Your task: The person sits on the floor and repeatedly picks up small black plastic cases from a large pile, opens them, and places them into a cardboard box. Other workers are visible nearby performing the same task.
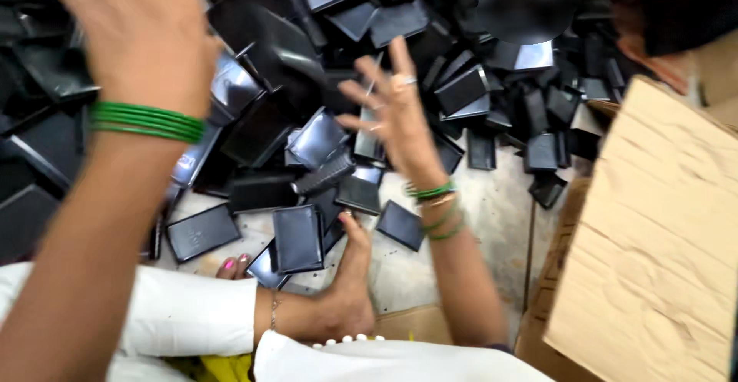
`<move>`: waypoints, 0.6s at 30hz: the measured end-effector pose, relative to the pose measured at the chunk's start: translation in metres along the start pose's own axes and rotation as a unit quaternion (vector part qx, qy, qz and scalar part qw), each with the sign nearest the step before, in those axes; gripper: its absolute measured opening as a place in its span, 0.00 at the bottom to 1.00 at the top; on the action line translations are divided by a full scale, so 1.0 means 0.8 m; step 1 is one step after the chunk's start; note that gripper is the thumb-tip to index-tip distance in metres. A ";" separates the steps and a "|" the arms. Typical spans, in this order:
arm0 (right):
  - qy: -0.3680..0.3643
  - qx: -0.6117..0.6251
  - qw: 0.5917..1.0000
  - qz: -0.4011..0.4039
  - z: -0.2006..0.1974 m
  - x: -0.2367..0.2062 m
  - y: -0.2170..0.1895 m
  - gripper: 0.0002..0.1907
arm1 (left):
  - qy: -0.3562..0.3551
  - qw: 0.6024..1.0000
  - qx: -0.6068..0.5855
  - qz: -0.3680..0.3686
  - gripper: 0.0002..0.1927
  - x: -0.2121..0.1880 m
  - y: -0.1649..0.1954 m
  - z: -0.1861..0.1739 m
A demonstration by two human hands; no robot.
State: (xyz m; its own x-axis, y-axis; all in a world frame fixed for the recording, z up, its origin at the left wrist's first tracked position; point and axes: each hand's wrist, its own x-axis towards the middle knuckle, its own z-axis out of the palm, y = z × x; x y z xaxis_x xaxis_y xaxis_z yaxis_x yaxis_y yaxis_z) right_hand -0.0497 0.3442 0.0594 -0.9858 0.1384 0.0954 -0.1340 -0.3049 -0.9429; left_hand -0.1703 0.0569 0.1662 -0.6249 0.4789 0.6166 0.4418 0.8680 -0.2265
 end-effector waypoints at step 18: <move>0.311 -0.549 0.761 0.153 -0.491 -0.189 -0.046 0.58 | -0.240 0.945 -0.188 0.115 0.33 -0.179 -0.015 0.010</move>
State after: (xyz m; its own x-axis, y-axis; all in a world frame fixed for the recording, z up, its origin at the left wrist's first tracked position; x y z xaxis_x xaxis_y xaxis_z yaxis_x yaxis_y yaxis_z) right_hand 0.1443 0.7048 -0.0455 -0.6698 0.7420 -0.0297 0.5939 0.5113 -0.6211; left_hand -0.0911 -0.0214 0.0744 -0.6653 0.7315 0.1494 0.7423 0.6695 0.0273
